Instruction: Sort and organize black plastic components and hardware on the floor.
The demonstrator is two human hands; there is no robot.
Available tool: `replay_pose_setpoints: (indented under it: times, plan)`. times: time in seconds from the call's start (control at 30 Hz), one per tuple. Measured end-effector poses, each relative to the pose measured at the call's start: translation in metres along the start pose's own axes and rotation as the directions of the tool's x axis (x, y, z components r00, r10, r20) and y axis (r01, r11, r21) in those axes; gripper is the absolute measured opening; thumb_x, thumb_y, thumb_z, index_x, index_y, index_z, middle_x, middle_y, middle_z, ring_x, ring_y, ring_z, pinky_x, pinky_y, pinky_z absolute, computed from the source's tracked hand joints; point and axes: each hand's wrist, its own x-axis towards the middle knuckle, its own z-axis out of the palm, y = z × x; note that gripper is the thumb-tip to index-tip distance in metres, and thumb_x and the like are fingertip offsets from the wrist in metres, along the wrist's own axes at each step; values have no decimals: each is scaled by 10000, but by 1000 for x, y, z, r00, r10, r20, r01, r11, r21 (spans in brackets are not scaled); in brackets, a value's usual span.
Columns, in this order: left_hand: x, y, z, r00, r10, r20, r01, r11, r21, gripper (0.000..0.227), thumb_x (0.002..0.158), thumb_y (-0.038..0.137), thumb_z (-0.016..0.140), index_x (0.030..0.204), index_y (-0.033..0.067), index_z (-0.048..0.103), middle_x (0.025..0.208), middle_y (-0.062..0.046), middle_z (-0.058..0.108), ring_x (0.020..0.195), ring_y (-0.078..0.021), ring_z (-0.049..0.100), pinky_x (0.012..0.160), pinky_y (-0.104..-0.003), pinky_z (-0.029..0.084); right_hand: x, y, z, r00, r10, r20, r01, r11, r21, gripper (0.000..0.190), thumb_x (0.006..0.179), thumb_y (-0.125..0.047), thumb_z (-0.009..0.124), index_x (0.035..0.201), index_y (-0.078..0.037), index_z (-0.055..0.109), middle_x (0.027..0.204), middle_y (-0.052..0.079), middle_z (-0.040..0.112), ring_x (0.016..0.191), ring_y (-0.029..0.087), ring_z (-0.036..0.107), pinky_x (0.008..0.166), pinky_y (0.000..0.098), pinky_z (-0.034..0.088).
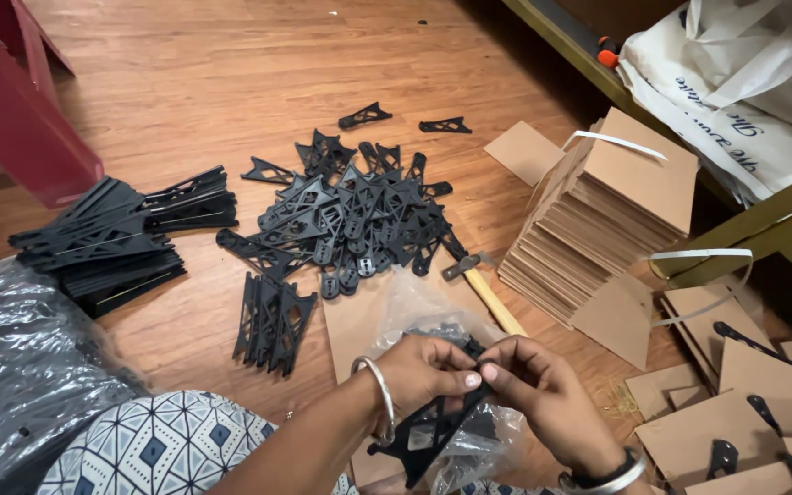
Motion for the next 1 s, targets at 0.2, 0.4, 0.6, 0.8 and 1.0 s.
replay_pose_setpoints:
  times: [0.2, 0.4, 0.6, 0.8, 1.0]
  plan:
    - [-5, 2, -3, 989, 23, 149, 9, 977, -212, 203, 908, 54, 753, 1076, -35, 681, 833, -45, 691, 702, -114, 636, 665, -247, 526, -9, -14, 9, 999, -34, -31, 35, 999, 20, 164, 928, -91, 672, 1052, 16, 657, 918, 35, 681, 859, 107, 643, 790, 272, 549]
    - [3, -2, -2, 978, 21, 208, 13, 987, -162, 173, 902, 26, 746, 1043, -26, 661, 830, -58, 690, 700, -136, 652, 679, -260, 547, -15, -4, 6, 992, 44, -122, -39, 998, 45, 154, 915, -108, 686, 993, 21, 657, 861, 58, 692, 799, 129, 663, 771, 285, 575]
    - [20, -26, 6, 990, 14, 139, -12, 1000, -14, 150, 895, 33, 760, 990, -7, 652, 790, -45, 673, 669, -129, 624, 614, -261, 511, -28, -35, 43, 895, 10, -445, -233, 862, -450, 198, 882, -186, 791, 946, -22, 701, 797, 50, 732, 723, 148, 677, 706, 303, 555]
    - [11, -30, 10, 996, -36, 78, 35, 999, 8, 150, 888, 50, 769, 979, 3, 660, 792, -26, 674, 683, -117, 615, 617, -260, 505, -26, -16, 30, 894, -82, -440, -243, 738, -630, 195, 852, -204, 809, 912, -41, 720, 769, 42, 752, 709, 126, 685, 682, 308, 562]
    - [-10, -8, 20, 985, -106, 134, 131, 971, -198, 133, 868, 106, 772, 952, 36, 695, 808, -26, 718, 722, -115, 678, 692, -257, 562, -25, -18, -2, 984, -177, -35, 156, 932, -328, 85, 867, -80, 732, 912, -12, 707, 786, -8, 692, 760, 72, 633, 680, 250, 534]
